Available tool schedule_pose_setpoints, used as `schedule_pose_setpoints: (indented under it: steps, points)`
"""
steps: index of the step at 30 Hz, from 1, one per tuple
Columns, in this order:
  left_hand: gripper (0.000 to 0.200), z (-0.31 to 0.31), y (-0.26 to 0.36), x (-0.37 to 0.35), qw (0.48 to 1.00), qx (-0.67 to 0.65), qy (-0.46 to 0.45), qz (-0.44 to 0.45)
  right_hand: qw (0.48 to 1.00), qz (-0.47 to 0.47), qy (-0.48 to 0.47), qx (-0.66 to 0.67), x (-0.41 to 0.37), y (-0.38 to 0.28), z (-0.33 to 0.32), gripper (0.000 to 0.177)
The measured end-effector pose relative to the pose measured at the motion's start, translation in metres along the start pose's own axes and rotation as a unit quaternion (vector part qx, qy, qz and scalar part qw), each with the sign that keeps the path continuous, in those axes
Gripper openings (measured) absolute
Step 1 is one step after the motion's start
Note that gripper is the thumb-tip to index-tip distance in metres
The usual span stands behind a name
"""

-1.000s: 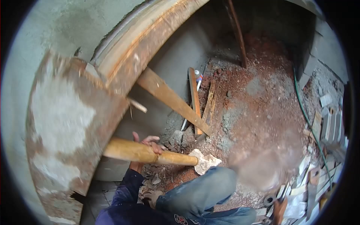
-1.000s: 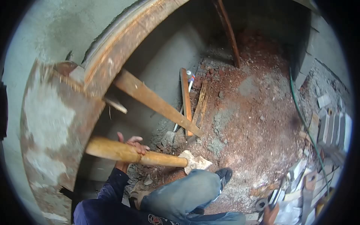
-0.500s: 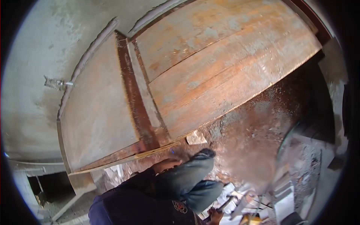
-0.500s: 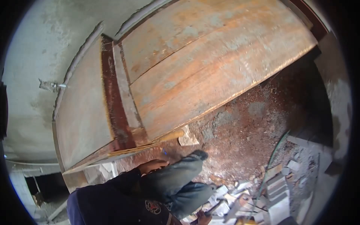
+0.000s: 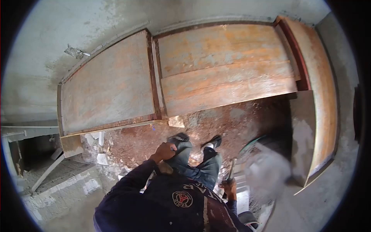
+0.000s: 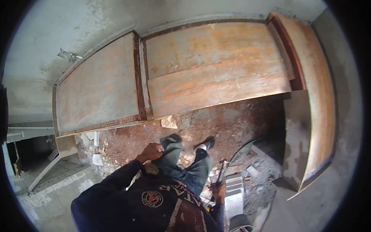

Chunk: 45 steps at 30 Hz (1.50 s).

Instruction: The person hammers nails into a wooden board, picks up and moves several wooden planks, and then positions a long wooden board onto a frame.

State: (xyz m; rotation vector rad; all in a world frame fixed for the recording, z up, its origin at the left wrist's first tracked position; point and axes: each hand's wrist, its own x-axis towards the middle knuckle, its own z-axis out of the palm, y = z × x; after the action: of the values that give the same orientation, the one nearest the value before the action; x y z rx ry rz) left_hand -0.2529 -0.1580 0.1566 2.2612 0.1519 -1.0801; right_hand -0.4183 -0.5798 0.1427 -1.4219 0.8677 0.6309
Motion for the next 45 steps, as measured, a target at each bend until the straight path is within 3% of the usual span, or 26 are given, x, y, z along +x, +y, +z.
schedule_pose_setpoints:
  steps: [1, 3, 5, 7, 8, 9, 10, 11, 12, 13, 15, 17, 19, 21, 23, 25, 26, 28, 31, 34, 37, 38, 41, 45]
  points:
    - [0.032, 0.0, 0.021, -0.004, 1.0, -0.005, 0.007, 0.012, 1.0, -0.013, 0.006, -0.004, 0.014, 0.004, -0.021, 0.012]
    - [0.038, 0.005, 0.056, -0.011, 0.998, -0.02, 0.037, 0.038, 0.968, -0.027, -0.008, -0.248, 0.057, 0.044, -0.074, 0.031]
    - [0.041, 0.035, 0.061, -0.007, 0.995, 0.02, 0.077, 0.066, 0.966, -0.022, -0.015, -0.256, 0.065, 0.005, -0.096, 0.034]
    - [0.044, 0.051, 0.058, 0.002, 0.988, 0.062, 0.12, 0.08, 0.935, -0.004, -0.048, -0.352, 0.056, -0.051, -0.1, 0.033]
    - [0.044, 0.054, 0.059, 0.007, 0.997, 0.015, 0.062, 0.042, 0.931, -0.093, -0.01, -0.353, 0.061, -0.055, -0.104, 0.032]
    - [0.043, 0.056, 0.06, 0.013, 0.999, -0.033, 0.003, 0.007, 0.928, -0.097, -0.013, -0.36, 0.067, -0.064, -0.114, 0.032]
    - [0.043, 0.048, 0.069, 0.013, 0.999, -0.041, 0.009, 0.006, 0.898, -0.097, -0.012, -0.429, 0.051, -0.113, -0.102, 0.031]
    - [0.041, 0.027, 0.084, 0.008, 0.999, -0.005, -0.029, 0.044, 0.864, -0.096, -0.01, -0.494, 0.043, -0.147, -0.092, 0.031]
    - [0.041, 0.006, 0.097, -0.001, 0.994, 0.033, -0.07, 0.08, 0.954, -0.032, -0.084, -0.287, 0.067, -0.13, -0.111, 0.027]
    - [0.041, -0.012, 0.112, -0.011, 0.994, 0.028, -0.07, 0.076, 0.952, -0.03, -0.088, -0.292, 0.063, -0.142, -0.108, 0.027]
    - [0.042, -0.049, 0.15, -0.018, 0.986, -0.068, 0.08, 0.13, 0.982, -0.001, -0.146, -0.12, 0.045, -0.214, -0.075, 0.025]
    - [0.036, -0.079, 0.173, -0.01, 0.927, -0.11, 0.334, 0.127, 0.976, -0.034, -0.175, -0.122, 0.037, -0.274, -0.041, 0.028]
    - [0.041, -0.127, 0.181, 0.015, 0.829, -0.02, 0.533, 0.169, 0.944, -0.145, -0.22, -0.198, 0.036, -0.333, 0.001, 0.037]
    - [0.055, -0.189, 0.183, 0.042, 0.791, 0.077, 0.596, 0.114, 0.931, -0.2, -0.214, -0.218, 0.034, -0.389, 0.061, 0.045]
    - [0.073, -0.251, 0.178, 0.074, 0.766, 0.118, 0.631, 0.044, 0.946, -0.131, -0.267, -0.131, 0.051, -0.433, 0.117, 0.047]
    - [0.088, -0.309, 0.165, 0.112, 0.784, 0.118, 0.607, -0.047, 0.956, -0.076, -0.283, 0.021, 0.073, -0.46, 0.18, 0.055]
    - [0.088, -0.337, 0.163, 0.132, 0.786, 0.118, 0.605, -0.049, 0.954, -0.068, -0.289, 0.05, 0.086, -0.475, 0.213, 0.05]
    - [0.101, -0.371, 0.155, 0.158, 0.829, 0.132, 0.516, -0.168, 0.948, -0.019, -0.303, 0.098, 0.122, -0.491, 0.269, 0.04]
    - [0.096, -0.374, 0.147, 0.186, 0.82, 0.23, 0.465, -0.242, 0.931, 0.028, -0.314, 0.185, 0.151, -0.517, 0.34, 0.023]
    - [0.082, -0.371, 0.136, 0.196, 0.801, 0.271, 0.471, -0.25, 0.887, 0.071, -0.385, 0.245, 0.166, -0.531, 0.389, 0.018]
    - [0.079, -0.369, 0.121, 0.204, 0.783, 0.302, 0.498, -0.217, 0.866, 0.116, -0.392, 0.288, 0.18, -0.529, 0.433, 0.019]
    - [0.079, -0.37, 0.118, 0.205, 0.784, 0.3, 0.497, -0.221, 0.881, 0.118, -0.372, 0.267, 0.18, -0.529, 0.443, 0.017]
    - [0.075, -0.373, 0.123, 0.201, 0.787, 0.326, 0.477, -0.219, 0.858, 0.171, -0.428, 0.228, 0.196, -0.539, 0.443, 0.016]
    - [0.068, -0.378, 0.138, 0.194, 0.81, 0.28, 0.455, -0.243, 0.877, 0.174, -0.392, 0.215, 0.203, -0.54, 0.439, 0.014]
